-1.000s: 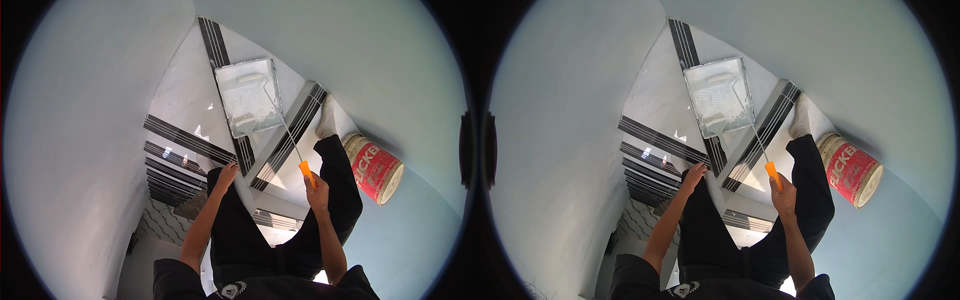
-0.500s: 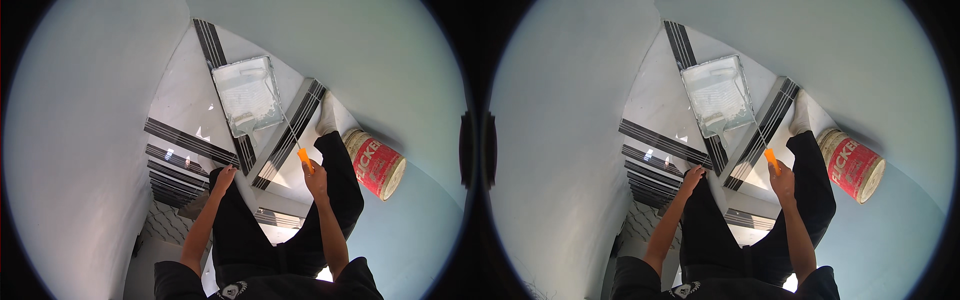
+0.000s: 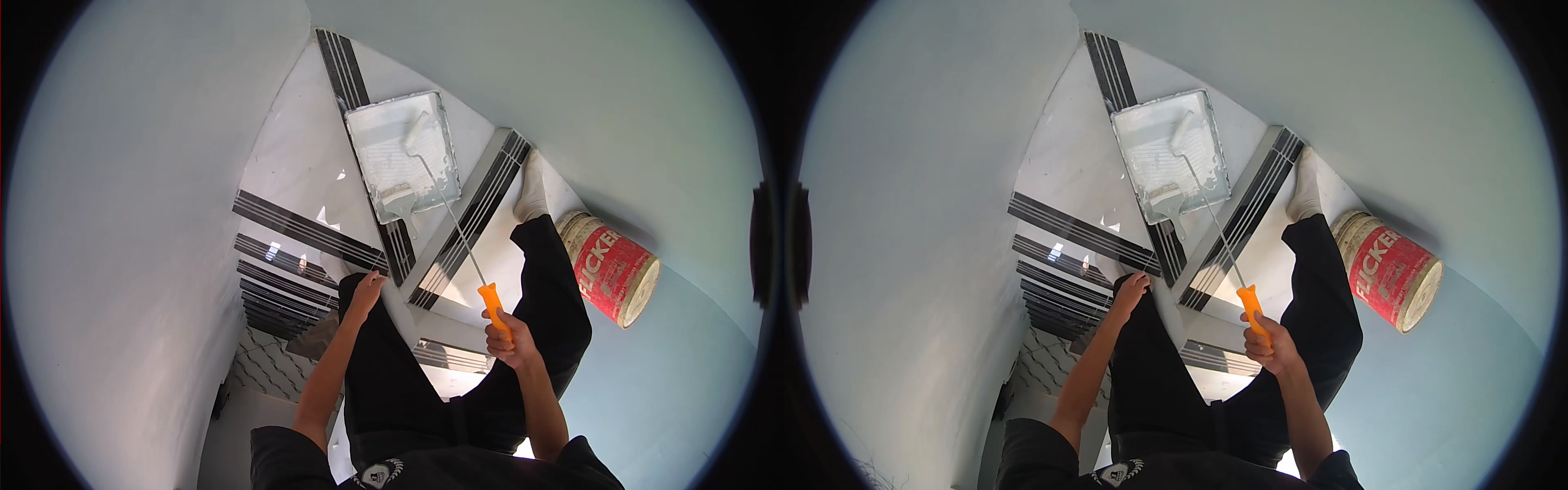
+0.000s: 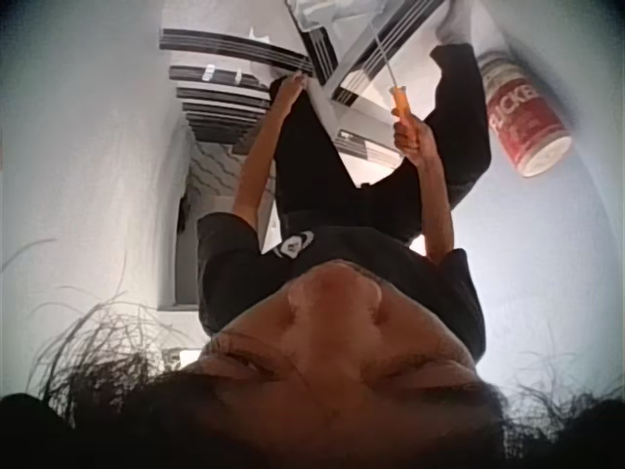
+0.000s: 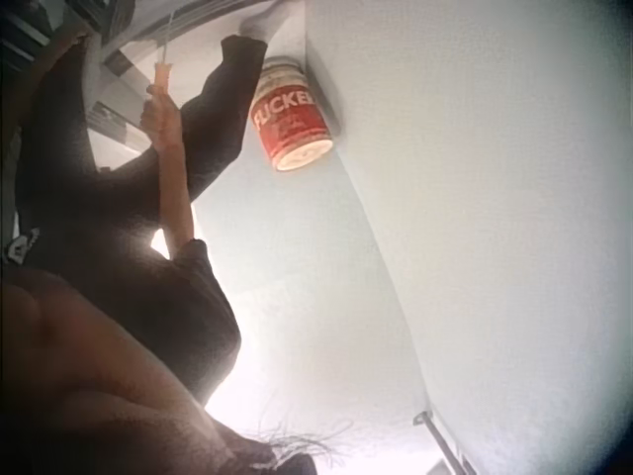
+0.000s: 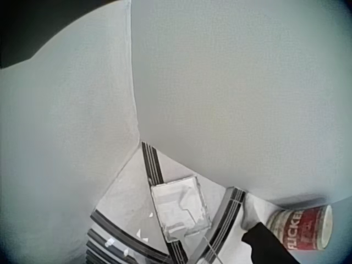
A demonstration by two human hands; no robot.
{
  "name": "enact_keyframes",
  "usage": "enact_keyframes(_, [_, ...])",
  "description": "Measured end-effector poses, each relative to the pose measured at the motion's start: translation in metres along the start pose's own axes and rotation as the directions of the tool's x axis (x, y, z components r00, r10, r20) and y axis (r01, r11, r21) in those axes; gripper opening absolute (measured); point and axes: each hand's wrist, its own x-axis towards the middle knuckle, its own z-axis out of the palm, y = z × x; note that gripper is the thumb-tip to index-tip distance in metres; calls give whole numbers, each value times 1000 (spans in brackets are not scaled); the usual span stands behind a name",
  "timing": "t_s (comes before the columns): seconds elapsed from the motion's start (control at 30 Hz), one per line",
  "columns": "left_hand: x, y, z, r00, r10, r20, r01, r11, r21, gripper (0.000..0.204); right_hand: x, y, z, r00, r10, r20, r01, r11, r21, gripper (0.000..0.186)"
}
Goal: The person paints a wall or ceiling area above a staircase using a paint roller, dipping the roller into a paint tray and applying paint to the surface.
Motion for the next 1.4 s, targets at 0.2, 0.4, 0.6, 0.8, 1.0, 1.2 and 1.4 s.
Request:
enact_keyframes(0.2, [1,-4,-3,1000,-6,2,6,997,80,65,61,4,-3,914,73,399,-182,953,241,53])
enact_keyframes(0.4, [-2,-6,-9,1000,-9,-11,10,998,63,66,66,13,6,965,-197,-172,44,769,-638,56])
enact_keyframes(0.6, [-1,-11,-2,999,-50,1,50,997,65,66,49,35,4,978,-49,-202,-19,946,-323,52])
enact_keyframes(0.8, [5,-23,5,1000,15,25,-15,1000,0,59,96,8,18,977,-137,-161,77,941,-330,50])
enact_keyframes(1.0, [-1,-20,3,999,41,-1,-41,998,39,60,72,12,-6,980,-83,-180,26,954,-297,50])
enact_keyframes(1.2, [-3,-28,-7,1000,14,-26,-14,1000,16,60,68,-2,8,979,-87,-186,21,943,-331,49])
enact_keyframes(1.4, [0,-29,5,998,53,-30,-54,998,-29,62,88,-24,22,987,-147,-73,111,926,-362,49])
